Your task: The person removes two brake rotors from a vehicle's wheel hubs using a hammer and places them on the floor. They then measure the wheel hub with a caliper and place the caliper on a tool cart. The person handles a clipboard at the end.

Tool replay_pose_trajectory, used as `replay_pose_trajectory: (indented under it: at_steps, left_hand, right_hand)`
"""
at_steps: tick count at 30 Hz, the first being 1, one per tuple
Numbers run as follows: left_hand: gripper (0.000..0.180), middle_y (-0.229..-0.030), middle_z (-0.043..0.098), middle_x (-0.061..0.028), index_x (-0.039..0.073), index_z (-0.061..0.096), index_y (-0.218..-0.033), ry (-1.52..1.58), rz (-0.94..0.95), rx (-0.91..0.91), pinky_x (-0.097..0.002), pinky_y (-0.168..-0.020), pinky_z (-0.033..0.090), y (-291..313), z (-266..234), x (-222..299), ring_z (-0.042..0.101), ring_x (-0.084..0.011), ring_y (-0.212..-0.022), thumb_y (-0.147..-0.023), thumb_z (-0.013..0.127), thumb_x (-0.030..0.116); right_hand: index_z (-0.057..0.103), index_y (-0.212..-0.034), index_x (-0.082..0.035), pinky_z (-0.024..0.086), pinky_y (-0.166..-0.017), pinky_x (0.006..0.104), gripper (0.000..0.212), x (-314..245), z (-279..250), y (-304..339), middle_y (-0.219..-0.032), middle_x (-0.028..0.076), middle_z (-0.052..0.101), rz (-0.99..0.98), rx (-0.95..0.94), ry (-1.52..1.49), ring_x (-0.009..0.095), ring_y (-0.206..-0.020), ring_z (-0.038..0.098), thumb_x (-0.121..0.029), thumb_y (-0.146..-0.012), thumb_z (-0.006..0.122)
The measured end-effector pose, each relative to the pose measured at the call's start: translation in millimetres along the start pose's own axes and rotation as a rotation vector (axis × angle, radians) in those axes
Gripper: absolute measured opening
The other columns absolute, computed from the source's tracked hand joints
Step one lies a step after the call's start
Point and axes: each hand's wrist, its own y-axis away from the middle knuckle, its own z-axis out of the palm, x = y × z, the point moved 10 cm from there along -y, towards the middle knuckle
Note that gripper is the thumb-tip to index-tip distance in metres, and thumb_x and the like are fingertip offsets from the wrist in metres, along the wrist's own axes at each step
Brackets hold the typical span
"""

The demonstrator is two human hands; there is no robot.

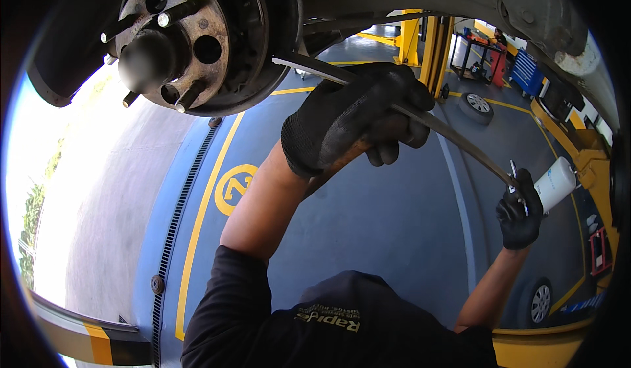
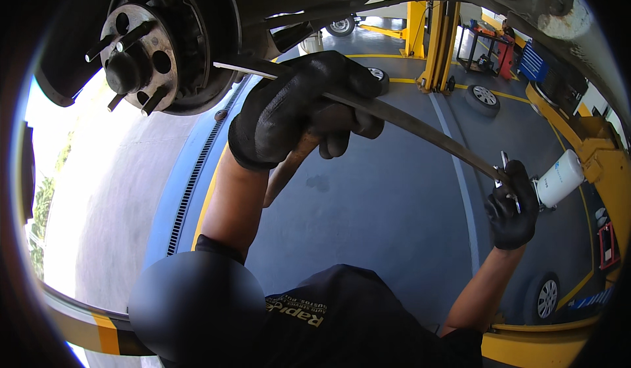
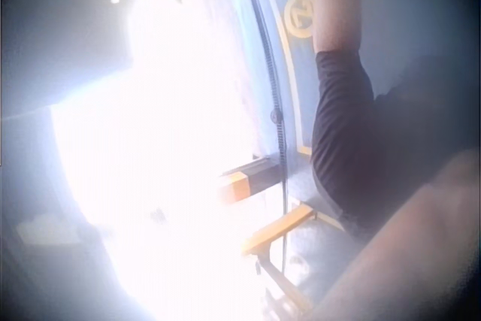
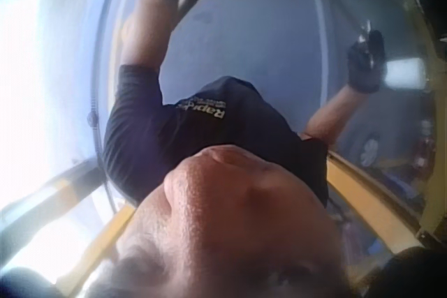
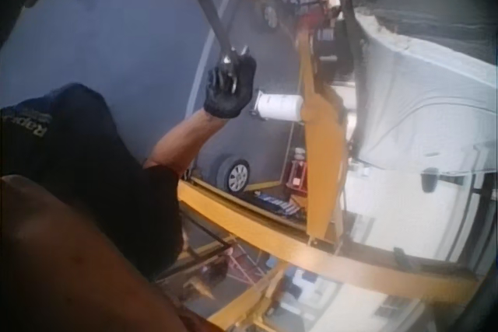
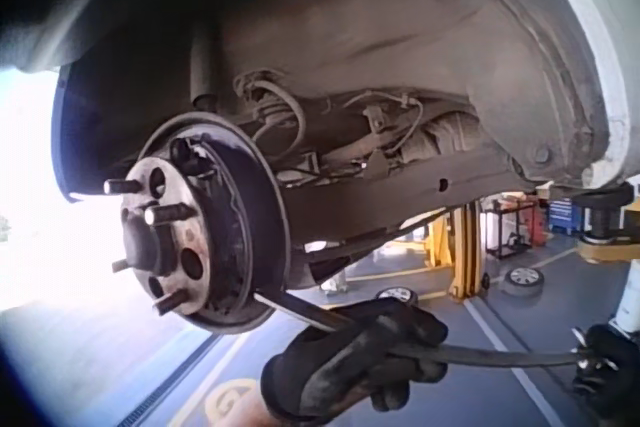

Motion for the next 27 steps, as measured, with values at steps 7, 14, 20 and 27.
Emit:
replay_pose_trajectory:
  at_steps: [7,14,20,27]
  left_hand:
    - [0.076,-0.091,0.067,-0.0155,-0.01,0.054,-0.123,0.075,0.054,-0.048,-0.0215,-0.055,0.048,-5,-6,1,0.057,-0.0126,-0.054,-0.102,0.035,0.061]
    - [0.056,-0.093,0.064,-0.0132,-0.007,0.062,-0.106,0.154,-0.026,-0.091,-0.0221,-0.059,0.048,-16,-2,-15,0.06,-0.0132,-0.062,-0.1,0.046,0.047]
    - [0.04,-0.092,0.065,-0.0114,-0.003,0.065,-0.104,0.308,0.018,-0.035,-0.0243,-0.058,0.05,-9,-8,1,0.063,-0.0142,-0.064,-0.101,0.049,0.033]
    - [0.038,-0.087,0.064,-0.008,-0.001,0.063,-0.11,0.167,-0.097,-0.047,-0.0242,-0.057,0.05,-10,-6,7,0.061,-0.0122,-0.062,-0.104,0.049,0.034]
  right_hand:
    - [0.048,-0.141,0.004,0.039,-0.053,0.0251,0.037,-1,-5,-21,-0.105,0.016,0.064,0.019,0.065,-0.07,0.007,-0.069,0.054,-0.008,-0.106,0.045]
    - [0.049,-0.136,0.0,0.036,-0.046,0.0243,0.032,-4,-7,-29,-0.096,0.013,0.062,0.044,0.189,-0.069,0.005,-0.061,0.05,-0.015,-0.109,0.042]
    - [0.051,-0.132,-0.004,0.028,-0.04,0.021,0.028,-2,-2,-29,-0.085,0.008,0.061,0.133,0.212,-0.231,0.002,-0.042,0.031,-0.018,-0.111,0.039]
    - [0.054,-0.133,-0.007,0.03,-0.042,0.0228,0.028,-1,18,-32,-0.082,0.008,0.058,0.225,0.033,-0.343,0.004,-0.045,0.033,-0.018,-0.111,0.04]
